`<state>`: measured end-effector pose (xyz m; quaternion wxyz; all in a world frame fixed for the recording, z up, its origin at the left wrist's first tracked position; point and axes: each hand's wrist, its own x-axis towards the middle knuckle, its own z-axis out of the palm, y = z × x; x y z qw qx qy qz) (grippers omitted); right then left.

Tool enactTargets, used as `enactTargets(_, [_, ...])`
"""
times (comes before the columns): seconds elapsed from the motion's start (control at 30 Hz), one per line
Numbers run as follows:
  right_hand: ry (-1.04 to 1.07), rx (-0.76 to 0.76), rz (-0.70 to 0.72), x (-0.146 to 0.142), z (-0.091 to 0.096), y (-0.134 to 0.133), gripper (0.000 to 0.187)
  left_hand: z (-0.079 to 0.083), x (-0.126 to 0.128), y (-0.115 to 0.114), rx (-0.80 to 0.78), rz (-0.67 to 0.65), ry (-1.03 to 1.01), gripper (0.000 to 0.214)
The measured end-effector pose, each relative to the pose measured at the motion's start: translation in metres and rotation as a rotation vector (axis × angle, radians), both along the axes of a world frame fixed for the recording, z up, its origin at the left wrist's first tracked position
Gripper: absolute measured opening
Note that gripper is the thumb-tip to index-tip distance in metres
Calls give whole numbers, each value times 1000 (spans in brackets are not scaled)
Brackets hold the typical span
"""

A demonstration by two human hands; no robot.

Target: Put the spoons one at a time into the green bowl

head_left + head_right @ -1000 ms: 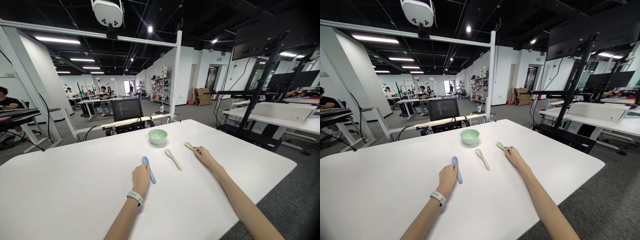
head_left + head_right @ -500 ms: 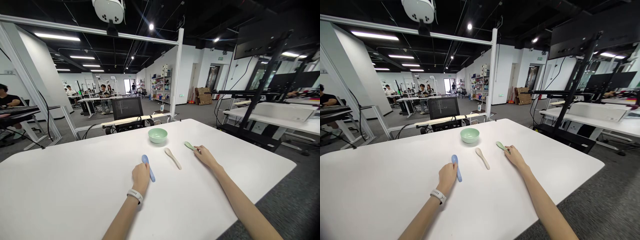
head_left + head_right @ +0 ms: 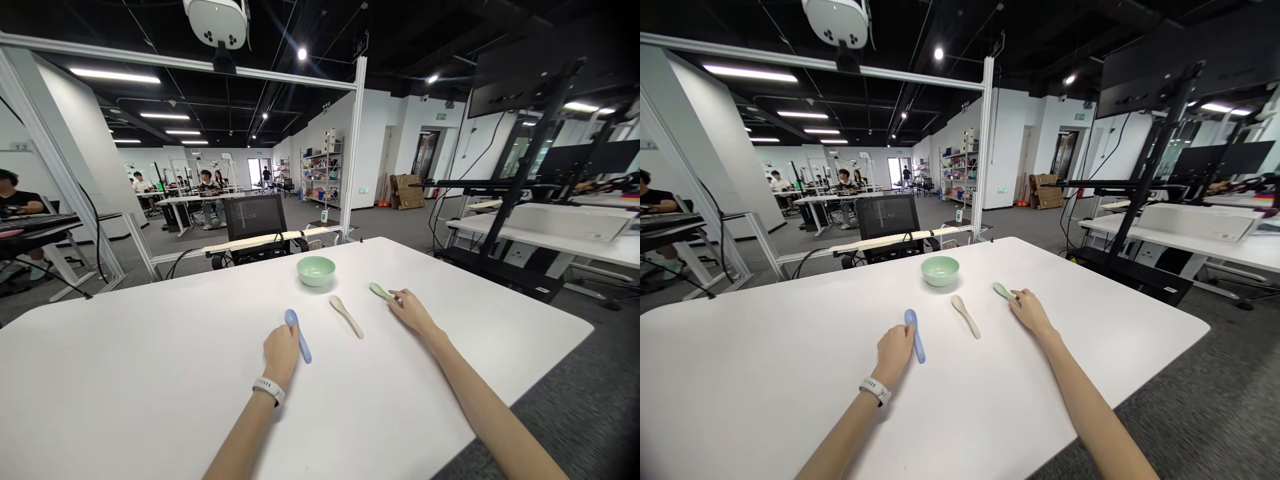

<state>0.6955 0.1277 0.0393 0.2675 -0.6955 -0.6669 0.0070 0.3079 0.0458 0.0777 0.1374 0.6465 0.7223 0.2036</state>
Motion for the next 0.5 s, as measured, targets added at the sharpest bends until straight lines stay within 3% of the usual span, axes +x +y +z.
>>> enactTargets(0.17, [-91,86,70,-21,10,5,46,19,-47,-1,84,-20,30,59])
enactTargets(0.33, [-37,48,292,-59,15,17,47,39,-144,-23,204,20,162,49])
enactTargets(0.4, [-20,27,335,-73,14,21,47,32,-187,-35,229,34,196,44])
enactTargets(0.5, [6,3,384,-86,10,24,46,4,-242,-49,253,84,288,51])
